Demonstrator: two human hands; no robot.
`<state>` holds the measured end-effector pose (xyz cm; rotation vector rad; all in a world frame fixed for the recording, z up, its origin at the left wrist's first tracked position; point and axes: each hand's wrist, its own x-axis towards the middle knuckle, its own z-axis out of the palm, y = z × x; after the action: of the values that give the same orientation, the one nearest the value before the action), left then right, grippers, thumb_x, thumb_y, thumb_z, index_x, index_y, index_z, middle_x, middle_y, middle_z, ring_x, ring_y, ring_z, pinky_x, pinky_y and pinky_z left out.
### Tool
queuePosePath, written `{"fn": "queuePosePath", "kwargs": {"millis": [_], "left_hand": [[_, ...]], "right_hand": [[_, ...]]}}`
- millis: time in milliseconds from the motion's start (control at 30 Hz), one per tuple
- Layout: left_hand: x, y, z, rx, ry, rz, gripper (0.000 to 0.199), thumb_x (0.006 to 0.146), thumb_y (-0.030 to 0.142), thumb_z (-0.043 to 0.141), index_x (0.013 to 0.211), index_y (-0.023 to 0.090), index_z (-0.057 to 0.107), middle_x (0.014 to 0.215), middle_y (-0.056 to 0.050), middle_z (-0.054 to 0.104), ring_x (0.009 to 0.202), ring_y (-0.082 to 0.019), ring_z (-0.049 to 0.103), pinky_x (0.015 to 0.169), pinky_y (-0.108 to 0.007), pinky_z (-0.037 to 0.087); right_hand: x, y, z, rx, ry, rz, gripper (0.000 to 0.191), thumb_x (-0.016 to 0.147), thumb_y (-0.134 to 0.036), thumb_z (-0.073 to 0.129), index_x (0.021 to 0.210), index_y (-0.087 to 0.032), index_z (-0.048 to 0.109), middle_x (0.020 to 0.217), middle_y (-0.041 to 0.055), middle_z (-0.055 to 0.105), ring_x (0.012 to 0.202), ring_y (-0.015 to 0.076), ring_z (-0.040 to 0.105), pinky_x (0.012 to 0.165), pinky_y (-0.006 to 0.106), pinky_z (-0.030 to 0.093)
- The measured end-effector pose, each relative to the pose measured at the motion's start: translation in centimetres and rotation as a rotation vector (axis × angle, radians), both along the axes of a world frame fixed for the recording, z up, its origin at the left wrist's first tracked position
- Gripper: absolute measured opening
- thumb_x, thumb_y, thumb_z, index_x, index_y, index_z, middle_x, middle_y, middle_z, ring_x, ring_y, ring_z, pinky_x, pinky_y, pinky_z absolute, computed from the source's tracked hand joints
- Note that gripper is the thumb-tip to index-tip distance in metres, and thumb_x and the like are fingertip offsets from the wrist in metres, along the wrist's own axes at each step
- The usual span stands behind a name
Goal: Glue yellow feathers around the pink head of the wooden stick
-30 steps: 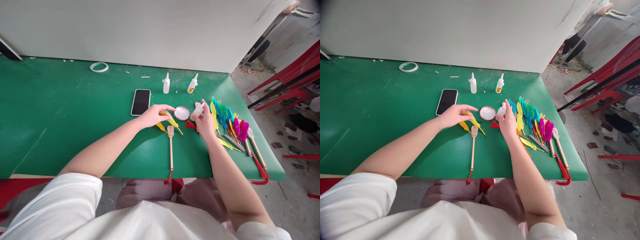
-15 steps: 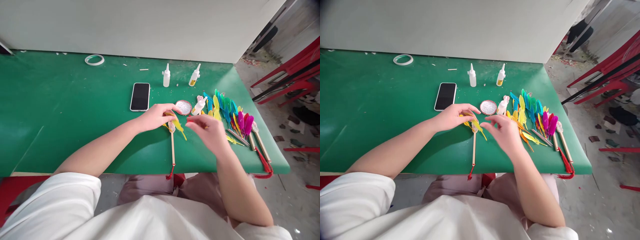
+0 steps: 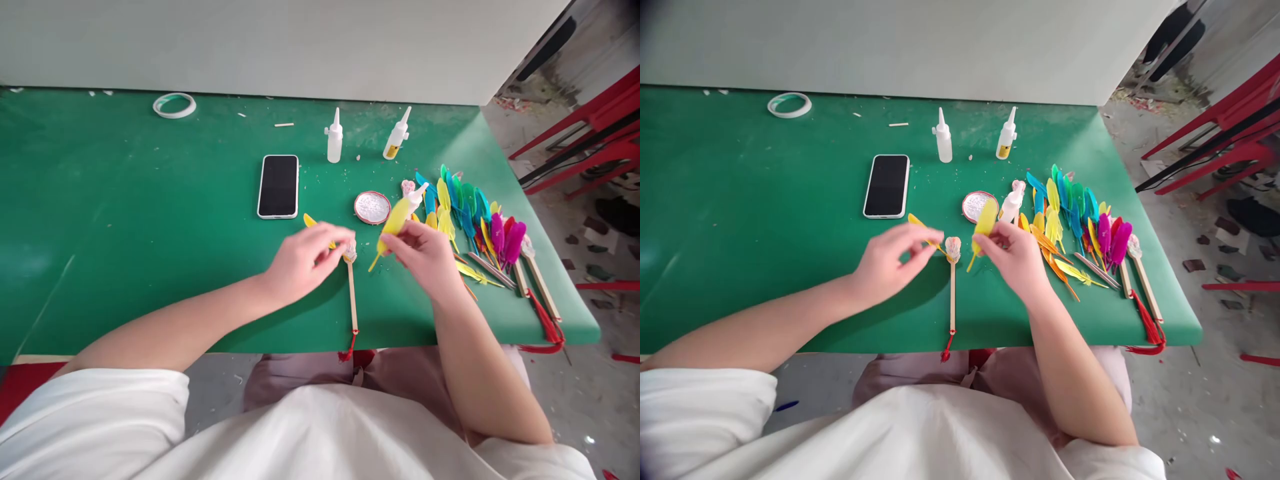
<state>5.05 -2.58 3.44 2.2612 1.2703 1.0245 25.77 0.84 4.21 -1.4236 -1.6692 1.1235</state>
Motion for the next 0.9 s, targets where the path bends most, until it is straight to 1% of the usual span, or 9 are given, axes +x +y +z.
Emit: {"fn": "queuePosePath", "kwargs": {"millis": [33, 100, 167, 233, 333, 467, 633, 733, 900], "left_hand": [[-0.2, -0.8, -0.7, 0.082, 0.113, -0.058, 0.022, 0.084, 0.014, 0.048, 0.103, 0.019, 0.058, 0.1, -0.001, 0.063, 0.08, -0.009, 0.061, 0.071, -0.02, 0.049], [-0.5, -2.1, -1.8, 0.175, 0.355, -0.171, 0.026, 0.084, 0.013, 0.046, 0.106, 0.019, 0.058, 0.109, -0.001, 0.061, 0.083, -0.011, 0.061, 0.067, -0.02, 0.049], [-0.4, -2.9, -2.6, 0.204, 0.529, -0.235, 0.031, 0.084, 0.014, 0.044, 0.112, 0.018, 0.055, 0.117, -0.002, 0.058, 0.076, -0.01, 0.061, 0.06, -0.022, 0.05], [-0.2, -3.2, -2.9, 0.219, 0.624, -0.261, 0.033, 0.085, 0.014, 0.041, 0.116, 0.017, 0.053, 0.121, -0.003, 0.056, 0.069, -0.009, 0.059, 0.056, -0.023, 0.049], [0.0, -3.0, -2.9, 0.24, 0.666, -0.279, 0.035, 0.085, 0.013, 0.04, 0.117, 0.016, 0.053, 0.123, -0.003, 0.055, 0.067, -0.009, 0.058, 0.054, -0.023, 0.049], [-0.1, -2.7, -3.0, 0.259, 0.641, -0.284, 0.034, 0.084, 0.013, 0.041, 0.116, 0.015, 0.054, 0.121, -0.002, 0.056, 0.065, -0.009, 0.057, 0.053, -0.023, 0.048], [-0.2, -2.8, -3.1, 0.289, 0.627, -0.282, 0.034, 0.084, 0.011, 0.04, 0.113, 0.014, 0.056, 0.119, -0.003, 0.058, 0.064, -0.008, 0.056, 0.054, -0.022, 0.047], [-0.1, -2.8, -2.9, 0.276, 0.644, -0.279, 0.034, 0.084, 0.011, 0.04, 0.113, 0.016, 0.057, 0.118, -0.003, 0.058, 0.065, -0.009, 0.057, 0.054, -0.022, 0.047], [-0.1, -2.7, -2.7, 0.231, 0.677, -0.234, 0.033, 0.085, 0.012, 0.039, 0.112, 0.02, 0.057, 0.117, -0.004, 0.057, 0.073, -0.01, 0.059, 0.054, -0.021, 0.047]], "right_hand": [[0.2, 0.2, -0.4, -0.02, 0.075, -0.047, 0.024, 0.073, -0.04, 0.06, 0.076, -0.017, 0.06, 0.061, -0.0008, 0.06, 0.047, 0.0067, 0.046, 0.042, 0.019, 0.036], [0.2, 0.6, -1.3, -0.061, 0.193, -0.112, 0.024, 0.074, -0.041, 0.06, 0.077, -0.017, 0.058, 0.06, -0.0003, 0.06, 0.045, 0.0071, 0.047, 0.038, 0.018, 0.036], [0.1, 0.9, -2.2, -0.089, 0.247, -0.141, 0.024, 0.073, -0.04, 0.061, 0.076, -0.016, 0.058, 0.06, 0.0002, 0.06, 0.047, 0.0083, 0.051, 0.037, 0.018, 0.038], [-0.2, 1.0, -2.9, -0.116, 0.247, -0.141, 0.024, 0.072, -0.04, 0.063, 0.075, -0.016, 0.058, 0.061, 0.001, 0.061, 0.05, 0.0096, 0.054, 0.038, 0.018, 0.041], [-0.5, 0.9, -3.5, -0.144, 0.245, -0.118, 0.024, 0.072, -0.039, 0.063, 0.075, -0.015, 0.059, 0.063, 0.0017, 0.063, 0.052, 0.0102, 0.056, 0.04, 0.018, 0.044], [-0.8, 0.9, -3.7, -0.173, 0.272, -0.104, 0.024, 0.073, -0.039, 0.062, 0.076, -0.015, 0.058, 0.062, 0.0017, 0.063, 0.052, 0.0102, 0.057, 0.043, 0.019, 0.047], [-1.0, 1.1, -4.0, -0.193, 0.276, -0.104, 0.025, 0.073, -0.039, 0.063, 0.076, -0.015, 0.058, 0.06, 0.0008, 0.063, 0.049, 0.009, 0.057, 0.046, 0.02, 0.051], [-1.0, 1.2, -4.1, -0.193, 0.265, -0.101, 0.025, 0.072, -0.039, 0.063, 0.077, -0.015, 0.058, 0.061, 0.0007, 0.063, 0.05, 0.0091, 0.057, 0.047, 0.02, 0.052], [-0.8, 1.3, -4.1, -0.206, 0.256, -0.11, 0.026, 0.071, -0.04, 0.063, 0.076, -0.014, 0.058, 0.061, 0.0007, 0.062, 0.052, 0.0093, 0.058, 0.049, 0.021, 0.053]]}}
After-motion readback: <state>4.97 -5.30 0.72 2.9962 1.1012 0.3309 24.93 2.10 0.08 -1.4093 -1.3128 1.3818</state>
